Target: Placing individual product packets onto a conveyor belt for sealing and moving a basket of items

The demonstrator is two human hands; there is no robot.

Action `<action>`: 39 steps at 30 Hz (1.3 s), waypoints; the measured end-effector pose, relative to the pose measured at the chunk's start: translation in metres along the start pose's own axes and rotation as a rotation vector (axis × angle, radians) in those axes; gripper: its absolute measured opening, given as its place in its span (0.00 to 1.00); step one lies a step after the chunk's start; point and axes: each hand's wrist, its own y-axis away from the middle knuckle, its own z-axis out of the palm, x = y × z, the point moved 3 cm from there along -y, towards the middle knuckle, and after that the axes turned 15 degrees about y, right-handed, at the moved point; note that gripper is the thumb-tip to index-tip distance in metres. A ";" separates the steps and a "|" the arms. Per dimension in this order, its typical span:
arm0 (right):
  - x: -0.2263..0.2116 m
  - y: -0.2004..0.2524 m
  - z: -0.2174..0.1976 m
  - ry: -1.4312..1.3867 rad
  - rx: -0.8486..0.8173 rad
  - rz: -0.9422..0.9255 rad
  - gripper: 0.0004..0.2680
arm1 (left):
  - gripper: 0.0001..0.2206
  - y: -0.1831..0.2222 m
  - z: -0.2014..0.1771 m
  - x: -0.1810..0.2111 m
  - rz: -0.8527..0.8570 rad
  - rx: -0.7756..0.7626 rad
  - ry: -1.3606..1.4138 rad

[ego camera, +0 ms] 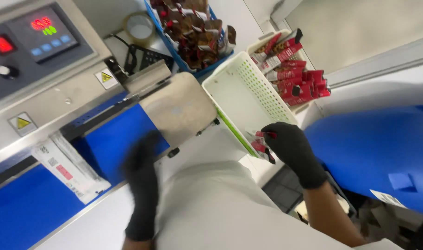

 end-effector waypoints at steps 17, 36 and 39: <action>-0.187 -0.039 -0.103 -0.925 -0.334 -0.326 0.22 | 0.27 -0.024 0.082 0.066 -0.073 -0.231 0.303; -0.232 -0.121 -0.021 -1.068 -0.135 0.123 0.09 | 0.09 -0.081 0.063 0.021 -0.297 0.326 0.424; -0.237 -0.140 -0.007 -1.027 -0.115 0.116 0.07 | 0.10 -0.095 0.058 0.006 -0.290 0.341 0.410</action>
